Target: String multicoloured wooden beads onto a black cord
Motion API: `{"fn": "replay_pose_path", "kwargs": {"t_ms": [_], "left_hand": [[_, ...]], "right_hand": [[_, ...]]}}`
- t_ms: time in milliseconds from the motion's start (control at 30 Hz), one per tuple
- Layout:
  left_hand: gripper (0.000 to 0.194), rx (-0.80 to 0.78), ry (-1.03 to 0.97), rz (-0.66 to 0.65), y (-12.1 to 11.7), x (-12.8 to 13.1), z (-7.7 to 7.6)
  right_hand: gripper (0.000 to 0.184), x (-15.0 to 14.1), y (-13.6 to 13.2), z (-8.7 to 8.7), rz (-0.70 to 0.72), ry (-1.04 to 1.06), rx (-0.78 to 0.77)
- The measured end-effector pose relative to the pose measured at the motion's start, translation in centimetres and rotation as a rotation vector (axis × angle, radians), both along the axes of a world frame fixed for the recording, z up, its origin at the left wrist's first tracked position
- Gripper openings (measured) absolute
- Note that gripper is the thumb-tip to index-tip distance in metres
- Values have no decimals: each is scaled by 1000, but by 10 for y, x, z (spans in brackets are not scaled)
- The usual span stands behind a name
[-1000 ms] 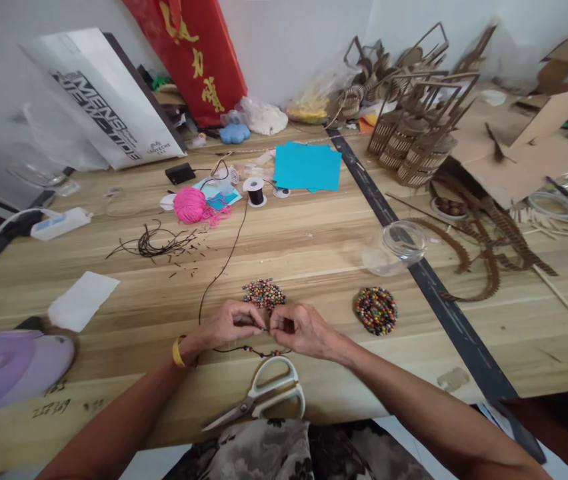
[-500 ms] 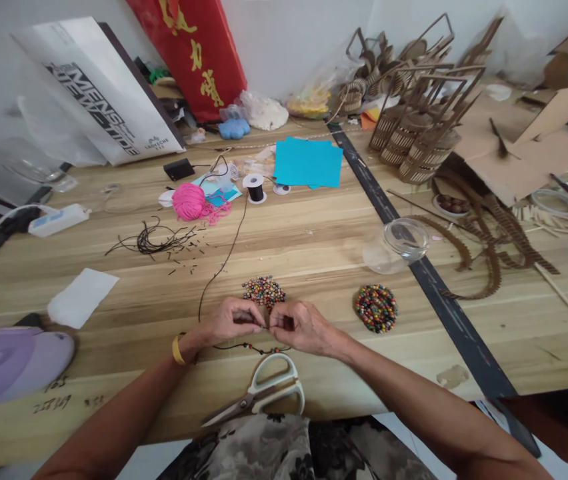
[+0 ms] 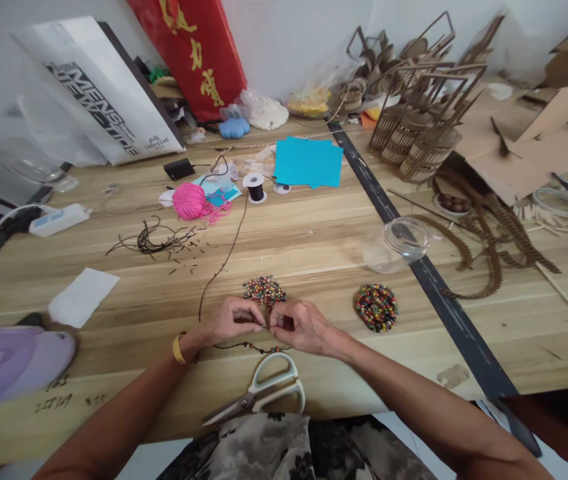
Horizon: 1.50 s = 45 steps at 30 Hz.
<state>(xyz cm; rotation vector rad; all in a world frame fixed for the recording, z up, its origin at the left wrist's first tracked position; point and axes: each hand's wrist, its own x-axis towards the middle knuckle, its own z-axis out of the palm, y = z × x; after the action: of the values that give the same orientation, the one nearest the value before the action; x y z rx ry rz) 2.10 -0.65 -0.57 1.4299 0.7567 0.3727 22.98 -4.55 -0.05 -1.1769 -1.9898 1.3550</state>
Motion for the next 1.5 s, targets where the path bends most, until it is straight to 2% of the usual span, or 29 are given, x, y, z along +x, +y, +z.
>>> {"fn": "replay_pose_path", "kwargs": {"t_ms": [367,1500], "left_hand": [[18,11,16,-13,1,1,2],[17,12,10,-12,1,-1,1]], "right_hand": [[4,1,1,-6,8,-9,46],[4,1,2,-5,27,10,30]]}}
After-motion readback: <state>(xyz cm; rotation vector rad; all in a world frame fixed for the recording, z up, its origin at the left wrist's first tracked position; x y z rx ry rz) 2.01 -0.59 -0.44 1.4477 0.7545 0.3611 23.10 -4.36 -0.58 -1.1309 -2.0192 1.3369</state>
